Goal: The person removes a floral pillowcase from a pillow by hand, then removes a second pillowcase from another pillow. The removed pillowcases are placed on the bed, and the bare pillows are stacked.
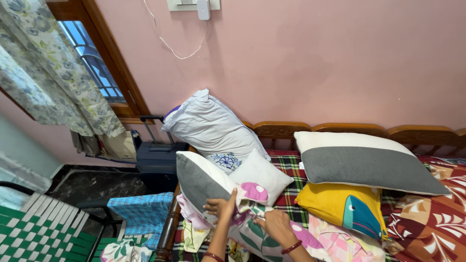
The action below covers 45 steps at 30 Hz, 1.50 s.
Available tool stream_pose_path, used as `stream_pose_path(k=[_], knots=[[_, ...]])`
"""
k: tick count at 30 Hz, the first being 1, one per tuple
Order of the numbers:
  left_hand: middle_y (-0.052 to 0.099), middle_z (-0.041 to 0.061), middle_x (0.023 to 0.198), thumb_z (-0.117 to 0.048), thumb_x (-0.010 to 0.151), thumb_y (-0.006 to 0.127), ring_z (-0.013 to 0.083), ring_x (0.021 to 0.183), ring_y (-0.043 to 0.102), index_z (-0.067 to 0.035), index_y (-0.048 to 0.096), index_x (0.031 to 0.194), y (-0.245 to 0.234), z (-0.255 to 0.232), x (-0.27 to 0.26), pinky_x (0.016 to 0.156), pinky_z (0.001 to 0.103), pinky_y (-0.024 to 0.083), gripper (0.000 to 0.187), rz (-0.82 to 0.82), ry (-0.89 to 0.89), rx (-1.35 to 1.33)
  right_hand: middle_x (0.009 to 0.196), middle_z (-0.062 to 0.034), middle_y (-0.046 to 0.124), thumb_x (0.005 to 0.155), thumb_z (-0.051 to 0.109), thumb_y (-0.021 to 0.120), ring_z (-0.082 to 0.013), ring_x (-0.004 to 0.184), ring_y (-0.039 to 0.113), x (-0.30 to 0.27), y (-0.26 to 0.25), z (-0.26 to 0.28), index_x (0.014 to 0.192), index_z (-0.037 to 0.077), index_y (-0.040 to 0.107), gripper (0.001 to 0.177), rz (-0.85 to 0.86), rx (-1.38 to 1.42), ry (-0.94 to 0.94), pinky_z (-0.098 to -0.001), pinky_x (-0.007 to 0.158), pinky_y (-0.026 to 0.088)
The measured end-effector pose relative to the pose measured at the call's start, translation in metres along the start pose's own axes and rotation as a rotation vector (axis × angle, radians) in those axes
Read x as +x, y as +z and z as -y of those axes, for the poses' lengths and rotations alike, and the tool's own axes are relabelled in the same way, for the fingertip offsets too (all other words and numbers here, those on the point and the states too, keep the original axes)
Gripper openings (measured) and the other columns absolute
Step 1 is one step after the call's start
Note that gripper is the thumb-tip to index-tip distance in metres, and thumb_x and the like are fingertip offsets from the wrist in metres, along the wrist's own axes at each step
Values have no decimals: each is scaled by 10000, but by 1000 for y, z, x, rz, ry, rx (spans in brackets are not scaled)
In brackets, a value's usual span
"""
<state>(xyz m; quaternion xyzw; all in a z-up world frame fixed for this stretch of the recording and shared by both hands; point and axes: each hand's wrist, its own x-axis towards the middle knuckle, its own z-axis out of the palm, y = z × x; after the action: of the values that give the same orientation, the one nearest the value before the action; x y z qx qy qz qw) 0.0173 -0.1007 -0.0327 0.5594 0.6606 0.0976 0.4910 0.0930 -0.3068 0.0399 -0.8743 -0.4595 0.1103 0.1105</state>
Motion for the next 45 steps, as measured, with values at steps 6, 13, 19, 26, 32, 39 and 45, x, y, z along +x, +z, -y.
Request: stream_pose_path(k=[6, 13, 19, 26, 32, 39, 45], knots=[[-235, 432, 1584, -767, 747, 712, 542, 1498, -262, 87, -159, 1564, 2, -26, 17, 1127, 737, -150, 1468, -44, 6, 68, 634, -219, 668, 887, 466, 672, -403, 653, 667, -1, 24, -22, 627, 12, 725, 526, -252, 35, -223, -519, 625, 504], [-203, 414, 1606, -722, 752, 730, 508, 1507, -279, 114, -97, 1562, 12, -46, 23, 1108, 722, -174, 1428, -97, -34, 185, 695, -207, 670, 937, 491, 616, -407, 701, 663, -50, 17, -71, 692, 52, 724, 514, -79, 94, -87, -530, 674, 504], [-177, 415, 1612, -736, 770, 700, 506, 1531, -234, 118, -81, 1562, 8, -27, 23, 1130, 733, -157, 1403, -126, 21, 191, 712, -208, 669, 933, 495, 627, -404, 717, 660, -61, 9, -69, 706, 43, 717, 514, -31, 138, -77, -522, 683, 494], [-209, 379, 1623, -714, 761, 719, 494, 1532, -188, 101, -118, 1559, -3, -2, 22, 1143, 740, -81, 1414, -149, 110, 85, 870, -167, 660, 859, 523, 691, -375, 805, 672, -30, -11, -35, 956, -19, 670, 551, -233, 61, -374, -498, 619, 512], [-159, 370, 1640, -718, 705, 788, 482, 1558, -107, 89, -105, 1571, -4, 1, 9, 1158, 749, 12, 1482, -98, 116, 116, 749, -161, 678, 857, 583, 706, -351, 709, 683, 15, 1, 10, 883, 19, 676, 566, -129, 17, -322, -478, 634, 522], [-26, 397, 1638, -696, 705, 804, 484, 1559, 60, 112, -29, 1570, -17, -6, 9, 1150, 764, 65, 1448, -120, 98, 161, 667, -194, 673, 892, 346, 688, -396, 671, 671, 24, 24, -7, 726, 42, 717, 348, -85, 87, -463, -513, 627, 512], [74, 422, 1616, -668, 763, 781, 496, 1536, 166, 157, 36, 1544, -12, -7, 13, 1162, 748, 62, 1358, -174, 126, 244, 679, -190, 675, 936, 356, 647, -396, 679, 675, -14, 31, -37, 744, 43, 727, 375, 12, 39, -414, -514, 640, 516]])
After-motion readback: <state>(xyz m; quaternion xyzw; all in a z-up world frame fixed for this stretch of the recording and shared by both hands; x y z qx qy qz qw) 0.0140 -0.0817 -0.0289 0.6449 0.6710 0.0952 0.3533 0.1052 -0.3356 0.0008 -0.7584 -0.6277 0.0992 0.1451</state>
